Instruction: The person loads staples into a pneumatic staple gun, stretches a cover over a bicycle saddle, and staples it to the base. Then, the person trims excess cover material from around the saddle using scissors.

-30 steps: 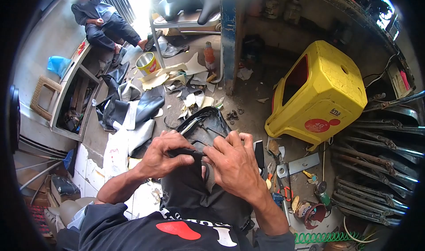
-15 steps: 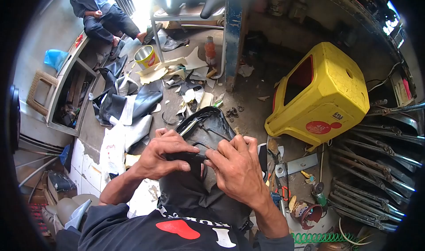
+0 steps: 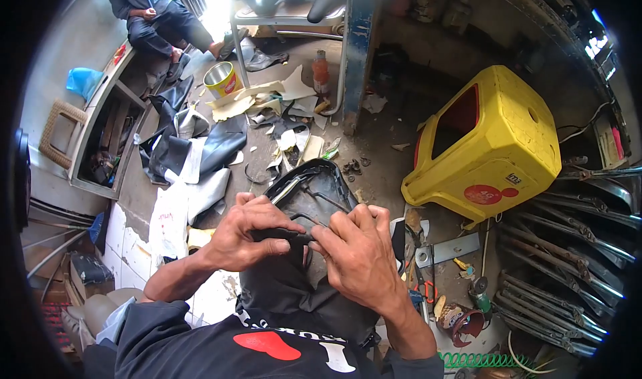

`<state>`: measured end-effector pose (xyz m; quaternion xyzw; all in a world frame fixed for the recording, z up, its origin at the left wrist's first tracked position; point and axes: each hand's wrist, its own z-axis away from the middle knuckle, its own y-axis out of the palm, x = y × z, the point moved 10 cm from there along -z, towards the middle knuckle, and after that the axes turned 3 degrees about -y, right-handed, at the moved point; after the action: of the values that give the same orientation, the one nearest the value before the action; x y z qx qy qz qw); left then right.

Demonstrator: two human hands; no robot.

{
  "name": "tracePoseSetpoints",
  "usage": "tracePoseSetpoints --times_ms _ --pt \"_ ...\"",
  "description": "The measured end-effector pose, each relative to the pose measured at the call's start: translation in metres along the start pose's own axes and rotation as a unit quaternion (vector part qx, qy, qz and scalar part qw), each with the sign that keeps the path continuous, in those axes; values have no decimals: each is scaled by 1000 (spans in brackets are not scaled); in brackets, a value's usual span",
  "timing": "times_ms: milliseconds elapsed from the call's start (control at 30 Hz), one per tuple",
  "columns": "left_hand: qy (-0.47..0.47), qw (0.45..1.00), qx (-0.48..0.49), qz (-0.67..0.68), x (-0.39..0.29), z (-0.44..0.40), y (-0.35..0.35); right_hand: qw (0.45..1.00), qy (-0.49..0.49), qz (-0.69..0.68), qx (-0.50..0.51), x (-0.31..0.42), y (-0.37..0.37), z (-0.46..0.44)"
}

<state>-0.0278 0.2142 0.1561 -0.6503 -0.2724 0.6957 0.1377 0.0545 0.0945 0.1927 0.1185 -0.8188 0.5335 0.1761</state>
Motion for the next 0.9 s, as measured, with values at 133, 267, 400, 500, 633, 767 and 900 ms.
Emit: tracePoseSetpoints --times_ms 133,267,400,500,633,767,900 --pt "34 998 -47 15 -1 3 -1 1000 -2 8 -3 2 0 1" --pt "44 998 -48 3 -4 4 -1 1000 -4 9 -7 2 0 3" --pt "30 999 14 -26 -12 -1 1 1000 -14 2 0 3 -1 3" --pt "27 997 43 -65 -13 -1 6 1000 -11 9 7 4 -2 3" --pt "62 997 0 -38 -7 -1 5 1000 -2 18 0 6 -1 5" --pt "73 995 -32 -59 -11 4 9 994 -14 93 -49 8 -3 19" --pt "190 954 -123 -196 -35 10 30 976 -12 183 -118 3 -15 42"
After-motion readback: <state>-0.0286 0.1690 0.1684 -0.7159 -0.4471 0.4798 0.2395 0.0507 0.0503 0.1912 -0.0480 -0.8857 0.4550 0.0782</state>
